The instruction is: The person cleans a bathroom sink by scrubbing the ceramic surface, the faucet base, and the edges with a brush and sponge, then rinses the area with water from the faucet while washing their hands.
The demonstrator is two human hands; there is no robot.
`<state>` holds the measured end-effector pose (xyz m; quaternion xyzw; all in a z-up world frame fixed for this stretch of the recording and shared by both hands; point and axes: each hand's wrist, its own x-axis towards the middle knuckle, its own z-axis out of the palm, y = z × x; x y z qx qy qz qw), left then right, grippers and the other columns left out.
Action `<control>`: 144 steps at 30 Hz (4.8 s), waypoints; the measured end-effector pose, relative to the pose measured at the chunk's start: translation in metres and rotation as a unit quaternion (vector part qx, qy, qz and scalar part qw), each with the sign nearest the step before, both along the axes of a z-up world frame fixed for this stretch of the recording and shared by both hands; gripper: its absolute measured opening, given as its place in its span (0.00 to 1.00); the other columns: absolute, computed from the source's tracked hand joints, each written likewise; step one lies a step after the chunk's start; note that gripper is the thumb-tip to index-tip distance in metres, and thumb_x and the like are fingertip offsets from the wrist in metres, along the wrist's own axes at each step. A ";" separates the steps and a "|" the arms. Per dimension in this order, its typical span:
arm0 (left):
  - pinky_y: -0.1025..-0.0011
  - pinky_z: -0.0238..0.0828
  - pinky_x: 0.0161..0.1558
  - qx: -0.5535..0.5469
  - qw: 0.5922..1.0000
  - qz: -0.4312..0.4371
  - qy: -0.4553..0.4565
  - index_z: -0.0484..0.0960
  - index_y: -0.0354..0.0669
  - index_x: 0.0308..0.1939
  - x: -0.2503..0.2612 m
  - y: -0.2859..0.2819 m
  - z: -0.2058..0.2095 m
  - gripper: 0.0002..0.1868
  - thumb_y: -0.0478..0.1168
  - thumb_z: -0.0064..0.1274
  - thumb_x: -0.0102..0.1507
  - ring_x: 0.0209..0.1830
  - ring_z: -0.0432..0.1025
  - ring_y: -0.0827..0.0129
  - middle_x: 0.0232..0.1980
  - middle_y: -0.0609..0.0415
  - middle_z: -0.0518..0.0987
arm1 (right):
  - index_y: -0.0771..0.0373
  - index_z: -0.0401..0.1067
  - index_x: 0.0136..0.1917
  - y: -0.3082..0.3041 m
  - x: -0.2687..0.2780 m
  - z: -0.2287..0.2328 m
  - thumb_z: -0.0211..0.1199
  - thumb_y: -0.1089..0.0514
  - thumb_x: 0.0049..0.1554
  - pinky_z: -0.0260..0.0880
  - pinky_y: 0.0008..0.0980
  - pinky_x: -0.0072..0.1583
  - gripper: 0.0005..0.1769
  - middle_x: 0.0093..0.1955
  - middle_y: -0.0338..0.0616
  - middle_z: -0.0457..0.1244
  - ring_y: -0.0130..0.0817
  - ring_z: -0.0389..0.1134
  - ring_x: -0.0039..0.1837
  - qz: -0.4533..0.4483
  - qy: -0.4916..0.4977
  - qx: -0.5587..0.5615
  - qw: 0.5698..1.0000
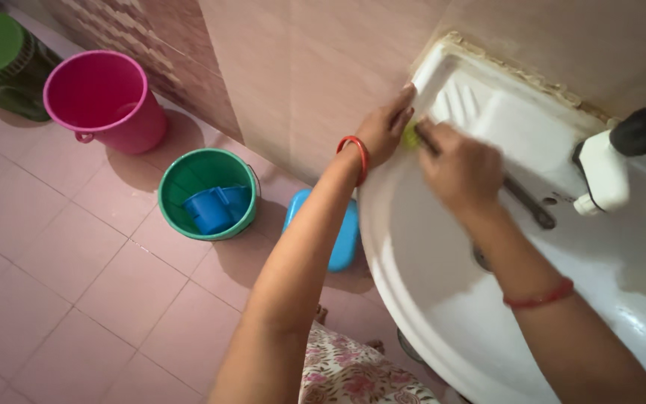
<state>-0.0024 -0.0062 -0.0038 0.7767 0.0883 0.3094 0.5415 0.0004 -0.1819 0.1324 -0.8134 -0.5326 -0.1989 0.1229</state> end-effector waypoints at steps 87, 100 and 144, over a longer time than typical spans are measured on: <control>0.61 0.62 0.70 0.126 0.984 0.056 0.111 0.52 0.41 0.79 0.001 -0.005 -0.002 0.33 0.39 0.44 0.72 0.73 0.63 0.47 0.76 0.41 0.64 | 0.49 0.81 0.60 -0.062 -0.079 0.004 0.71 0.51 0.52 0.75 0.35 0.51 0.21 0.55 0.39 0.72 0.40 0.75 0.49 0.004 0.301 -0.075 0.951; 0.56 0.66 0.65 0.127 0.985 0.056 0.098 0.58 0.48 0.76 0.005 0.005 -0.009 0.28 0.41 0.45 0.72 0.67 0.67 0.42 0.70 0.40 0.72 | 0.49 0.80 0.60 -0.110 -0.088 -0.005 0.72 0.52 0.51 0.75 0.34 0.52 0.22 0.56 0.41 0.72 0.37 0.75 0.52 0.043 0.332 -0.075 0.939; 0.51 0.69 0.53 0.173 0.968 0.115 0.140 0.75 0.43 0.58 -0.024 -0.017 0.026 0.15 0.42 0.41 0.71 0.53 0.72 0.40 0.54 0.41 0.81 | 0.50 0.80 0.59 -0.166 -0.071 -0.003 0.71 0.51 0.49 0.75 0.33 0.53 0.23 0.56 0.39 0.72 0.36 0.76 0.51 0.178 0.334 -0.146 0.914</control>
